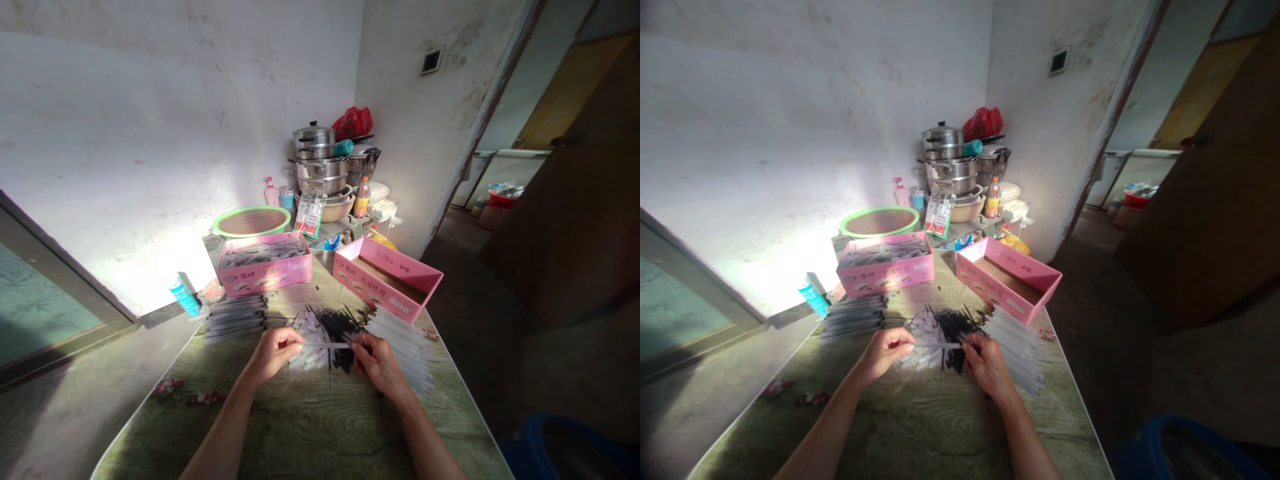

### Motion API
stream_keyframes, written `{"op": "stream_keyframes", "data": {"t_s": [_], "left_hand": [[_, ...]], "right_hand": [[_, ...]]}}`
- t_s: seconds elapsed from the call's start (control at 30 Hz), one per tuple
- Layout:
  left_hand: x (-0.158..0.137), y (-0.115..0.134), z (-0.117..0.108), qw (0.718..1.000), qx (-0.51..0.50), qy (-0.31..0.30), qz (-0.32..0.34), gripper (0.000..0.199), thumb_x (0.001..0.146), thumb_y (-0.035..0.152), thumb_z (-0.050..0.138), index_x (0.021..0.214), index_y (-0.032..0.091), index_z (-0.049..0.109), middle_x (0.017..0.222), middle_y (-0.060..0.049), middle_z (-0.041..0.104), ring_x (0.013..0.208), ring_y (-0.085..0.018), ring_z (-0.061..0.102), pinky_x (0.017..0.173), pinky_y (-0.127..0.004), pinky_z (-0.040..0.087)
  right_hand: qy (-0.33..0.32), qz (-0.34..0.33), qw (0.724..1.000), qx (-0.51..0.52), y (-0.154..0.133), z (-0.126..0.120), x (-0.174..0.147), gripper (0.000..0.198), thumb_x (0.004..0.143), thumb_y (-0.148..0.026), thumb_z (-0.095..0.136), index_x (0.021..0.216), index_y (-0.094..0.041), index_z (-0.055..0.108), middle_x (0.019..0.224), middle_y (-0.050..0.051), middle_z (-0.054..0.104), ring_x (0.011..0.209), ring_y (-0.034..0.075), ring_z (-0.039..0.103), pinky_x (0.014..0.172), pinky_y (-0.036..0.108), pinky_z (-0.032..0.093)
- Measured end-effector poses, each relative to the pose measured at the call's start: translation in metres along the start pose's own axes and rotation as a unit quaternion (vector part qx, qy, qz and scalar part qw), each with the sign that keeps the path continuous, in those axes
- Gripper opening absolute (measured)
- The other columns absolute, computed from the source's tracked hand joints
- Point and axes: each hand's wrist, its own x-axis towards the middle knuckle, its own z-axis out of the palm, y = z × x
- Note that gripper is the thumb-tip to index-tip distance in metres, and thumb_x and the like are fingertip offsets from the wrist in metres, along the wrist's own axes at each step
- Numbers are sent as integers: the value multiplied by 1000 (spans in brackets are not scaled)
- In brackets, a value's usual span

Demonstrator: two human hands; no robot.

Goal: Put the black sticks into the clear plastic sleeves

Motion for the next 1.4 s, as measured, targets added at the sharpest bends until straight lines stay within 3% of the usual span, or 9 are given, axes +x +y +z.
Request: {"op": "stream_keyframes", "data": {"t_s": [0.13,0.23,0.37,0.53,0.6,0.77,0.93,1.1,1.4], "left_hand": [[1,-7,-11,998,10,60,-4,15,74,28,63,78,16,71,54,2,56,51,-11,47,49,-21,33],[2,-9,-21,994,0,114,-1,15,74,26,60,75,15,70,57,3,55,53,-10,46,50,-19,33],[3,-9,-26,989,-30,148,-7,15,75,26,58,74,15,67,58,3,54,54,-10,45,50,-19,34],[5,-5,-18,991,-33,127,-22,14,73,27,60,74,15,68,56,3,54,52,-10,47,49,-19,36],[5,-2,-13,993,-27,112,-23,14,73,26,60,76,15,69,54,3,53,50,-10,47,48,-19,36],[3,3,-1,999,-6,51,0,16,73,26,63,80,14,71,55,2,55,50,-10,47,49,-20,35],[2,0,7,1000,-11,2,-8,19,75,29,64,83,13,73,54,2,56,49,-9,47,48,-20,33],[2,-1,8,997,-64,-34,-27,22,75,31,66,83,12,73,55,1,58,47,-10,49,47,-21,38],[-1,16,10,986,-141,-52,-67,18,71,31,69,74,14,72,47,1,57,39,-11,48,39,-23,38]], "right_hand": [[84,-4,996,26,-3,-16,1,32,84,-41,57,62,-18,53,49,-2,55,43,12,47,45,23,35],[197,-3,979,57,-2,-30,2,32,82,-43,58,62,-19,53,50,-1,55,42,12,46,43,24,34],[313,-11,950,-21,3,-32,1,31,83,-44,54,70,-17,59,53,1,57,46,15,50,47,25,38],[189,-21,947,-258,1,-18,0,30,86,-37,48,75,-17,68,65,8,68,62,21,61,56,27,39],[151,-17,944,-292,-3,-13,0,29,86,-36,49,79,-18,69,70,8,70,66,22,64,58,27,39],[58,-41,990,-125,-9,0,-3,47,93,-51,40,67,-18,62,56,3,62,54,15,59,55,24,41],[-50,36,997,35,-7,8,-2,46,88,-59,47,71,-18,58,47,-4,55,35,9,44,38,20,32],[-55,54,993,89,-3,2,-1,41,83,-55,57,70,-16,60,45,-4,55,34,8,42,37,19,31],[-57,52,994,72,-16,0,-6,37,82,-50,59,65,-16,56,47,-5,54,37,7,43,39,18,31]]}}
